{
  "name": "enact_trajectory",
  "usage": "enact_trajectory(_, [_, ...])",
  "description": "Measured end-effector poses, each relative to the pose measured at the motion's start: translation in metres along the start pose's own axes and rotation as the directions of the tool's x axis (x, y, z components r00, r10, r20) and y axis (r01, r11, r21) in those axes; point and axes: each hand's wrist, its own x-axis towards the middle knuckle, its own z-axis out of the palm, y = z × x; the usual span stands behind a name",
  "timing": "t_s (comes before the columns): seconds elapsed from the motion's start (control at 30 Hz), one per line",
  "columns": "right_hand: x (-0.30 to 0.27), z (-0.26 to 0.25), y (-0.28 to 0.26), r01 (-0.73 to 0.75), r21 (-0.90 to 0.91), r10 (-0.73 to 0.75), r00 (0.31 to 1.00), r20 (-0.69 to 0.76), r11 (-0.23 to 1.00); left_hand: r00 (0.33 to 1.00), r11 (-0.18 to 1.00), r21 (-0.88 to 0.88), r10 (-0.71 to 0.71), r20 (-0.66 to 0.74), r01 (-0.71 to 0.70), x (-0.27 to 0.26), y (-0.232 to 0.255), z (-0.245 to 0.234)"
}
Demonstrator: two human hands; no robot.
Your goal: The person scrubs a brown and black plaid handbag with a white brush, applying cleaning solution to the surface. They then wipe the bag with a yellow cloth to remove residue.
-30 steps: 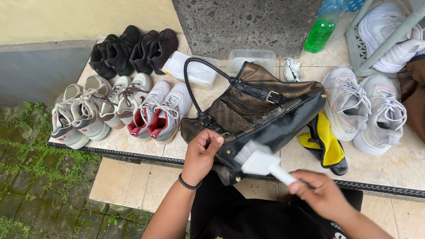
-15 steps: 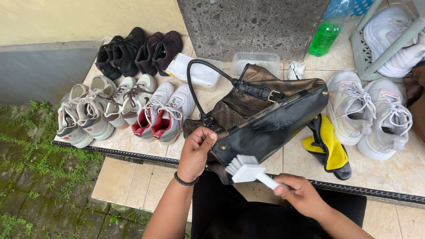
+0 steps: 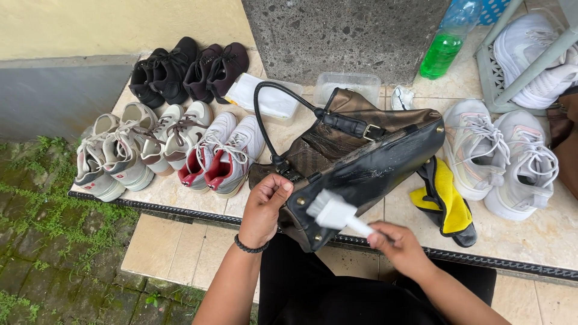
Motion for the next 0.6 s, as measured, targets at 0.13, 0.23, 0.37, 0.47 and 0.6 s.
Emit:
enact_trajectory(0.13, [0.012, -0.038, 0.023, -0.068, -0.173, 0.02, 0.964, -0.266, 0.983, 0.999, 0.999, -0.024, 0.024, -0.024, -0.025, 0.003, -0.004, -0.009])
enact_trajectory(0.23, [-0.007, -0.025, 0.002, -0.022, -0.011, 0.018, 0.968, -0.249, 1.0, 0.998, 0.999, -0.014, 0.042, -0.046, -0.042, 0.002, -0.004, -0.006])
enact_trajectory(0.37, [-0.004, 0.002, -0.007, 0.091, 0.037, -0.093, 0.993, 0.074, 0.995, 1.0, 0.999, 0.042, -0.002, -0.018, 0.003, -0.003, 0.003, 0.006])
enact_trajectory(0.47, [0.013, -0.015, 0.013, 0.016, -0.049, -0.021, 0.995, -0.096, 0.999, 0.997, 1.0, 0.008, 0.026, -0.068, -0.026, -0.002, 0.004, 0.004])
enact_trajectory(0.6, [0.008, -0.056, 0.018, -0.046, -0.148, -0.017, 0.917, -0.399, 0.988, 0.984, 0.994, -0.059, 0.077, -0.161, -0.088, 0.0, 0.016, -0.003])
